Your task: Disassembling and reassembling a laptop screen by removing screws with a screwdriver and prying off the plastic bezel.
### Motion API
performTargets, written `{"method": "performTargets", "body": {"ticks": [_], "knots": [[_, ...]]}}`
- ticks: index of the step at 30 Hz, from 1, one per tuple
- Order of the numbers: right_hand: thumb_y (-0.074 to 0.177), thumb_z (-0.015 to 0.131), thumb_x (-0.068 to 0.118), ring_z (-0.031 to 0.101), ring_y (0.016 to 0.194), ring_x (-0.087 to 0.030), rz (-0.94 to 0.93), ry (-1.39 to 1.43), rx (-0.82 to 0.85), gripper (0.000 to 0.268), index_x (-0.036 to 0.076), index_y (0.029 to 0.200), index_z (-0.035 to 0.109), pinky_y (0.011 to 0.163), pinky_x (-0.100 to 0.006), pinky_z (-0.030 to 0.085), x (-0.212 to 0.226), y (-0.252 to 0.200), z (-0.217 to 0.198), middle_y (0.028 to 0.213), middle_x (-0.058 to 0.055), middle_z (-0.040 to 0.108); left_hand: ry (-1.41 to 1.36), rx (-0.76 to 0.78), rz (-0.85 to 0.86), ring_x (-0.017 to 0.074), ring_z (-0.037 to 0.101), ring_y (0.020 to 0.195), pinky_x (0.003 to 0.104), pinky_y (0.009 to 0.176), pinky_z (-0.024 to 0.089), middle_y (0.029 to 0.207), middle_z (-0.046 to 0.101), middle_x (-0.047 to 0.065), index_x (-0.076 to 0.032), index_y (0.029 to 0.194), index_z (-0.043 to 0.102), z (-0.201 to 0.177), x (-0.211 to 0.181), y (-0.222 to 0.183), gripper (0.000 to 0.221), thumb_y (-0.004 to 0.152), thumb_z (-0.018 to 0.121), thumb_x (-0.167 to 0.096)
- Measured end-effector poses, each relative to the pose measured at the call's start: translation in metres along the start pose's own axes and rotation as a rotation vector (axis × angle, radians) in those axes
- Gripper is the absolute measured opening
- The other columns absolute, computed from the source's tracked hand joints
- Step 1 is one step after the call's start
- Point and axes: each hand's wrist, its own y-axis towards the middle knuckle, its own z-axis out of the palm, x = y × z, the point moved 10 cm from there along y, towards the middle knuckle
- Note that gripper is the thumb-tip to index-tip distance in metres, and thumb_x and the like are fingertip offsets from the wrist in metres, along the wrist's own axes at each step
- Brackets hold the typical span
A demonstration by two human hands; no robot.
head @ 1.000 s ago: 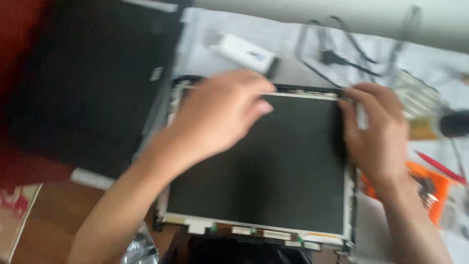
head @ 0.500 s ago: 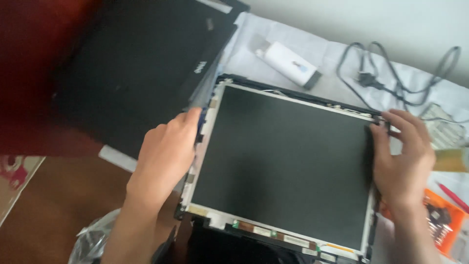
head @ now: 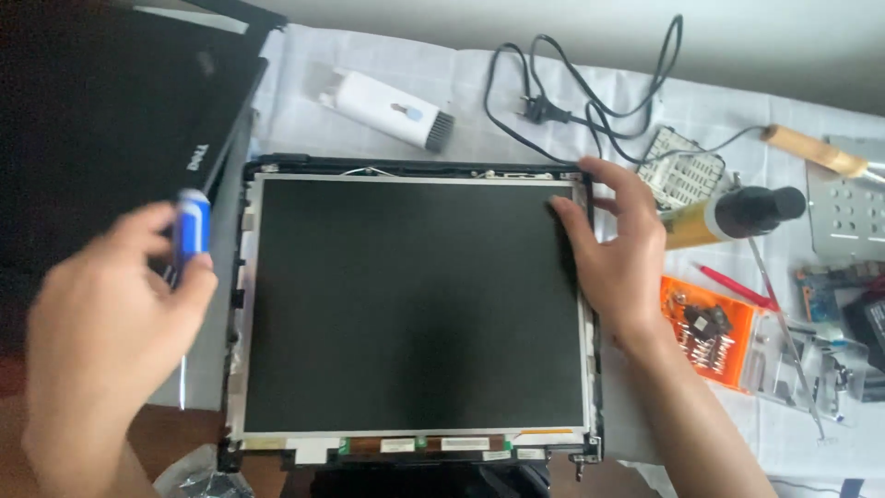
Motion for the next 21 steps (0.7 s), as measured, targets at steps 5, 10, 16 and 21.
{"method": "performTargets", "body": {"ticks": [5,10,16,21], "knots": [[0.098,0.076,0.014,0.059,0.125,-0.03,-0.043,0.025,-0.036,0.041,-0.001,0.132,0.061,0.1,-0.038,0.056,-0.004,-0.002,-0.003,0.131,-0.019,0.063,-0.383,-0.138,0.395,0.0323,0.067,0.094,0.043,0.082,0.057,0.116,0.067,0.022,0.009,0.149,0.061,-0.067,-0.107,0.002,0.049,0.102,0.068,-0.004],[0.096,0.078,0.018,0.059,0.127,-0.031,-0.056,0.012,-0.03,0.045,0.0,0.133,0.06,0.104,-0.039,0.054,-0.007,0.0,-0.008,0.132,-0.018,0.064,-1.141,0.14,0.605,0.0276,0.071,0.123,0.036,0.098,0.07,0.13,0.062,0.019,0.002,0.143,0.033,-0.063,-0.23,0.026,0.046,0.103,0.057,0.0],[0.094,0.079,0.023,0.06,0.126,-0.03,-0.034,0.067,-0.023,0.048,0.003,0.133,0.061,0.105,-0.039,0.051,-0.016,0.001,-0.011,0.132,-0.016,0.065,-1.265,0.062,0.93,0.0225,0.073,0.123,0.031,0.102,0.069,0.127,0.067,0.013,-0.012,0.158,0.026,0.001,-0.317,0.054,0.042,0.122,0.047,-0.018],[0.093,0.079,0.02,0.058,0.128,-0.032,-0.049,0.096,-0.021,0.045,0.004,0.132,0.061,0.11,-0.041,0.047,-0.019,0.002,-0.01,0.133,-0.016,0.064,-1.311,-0.213,0.921,0.0215,0.073,0.116,0.03,0.098,0.071,0.124,0.066,0.013,-0.023,0.167,0.022,0.03,-0.319,0.059,0.044,0.128,0.042,-0.016]]}}
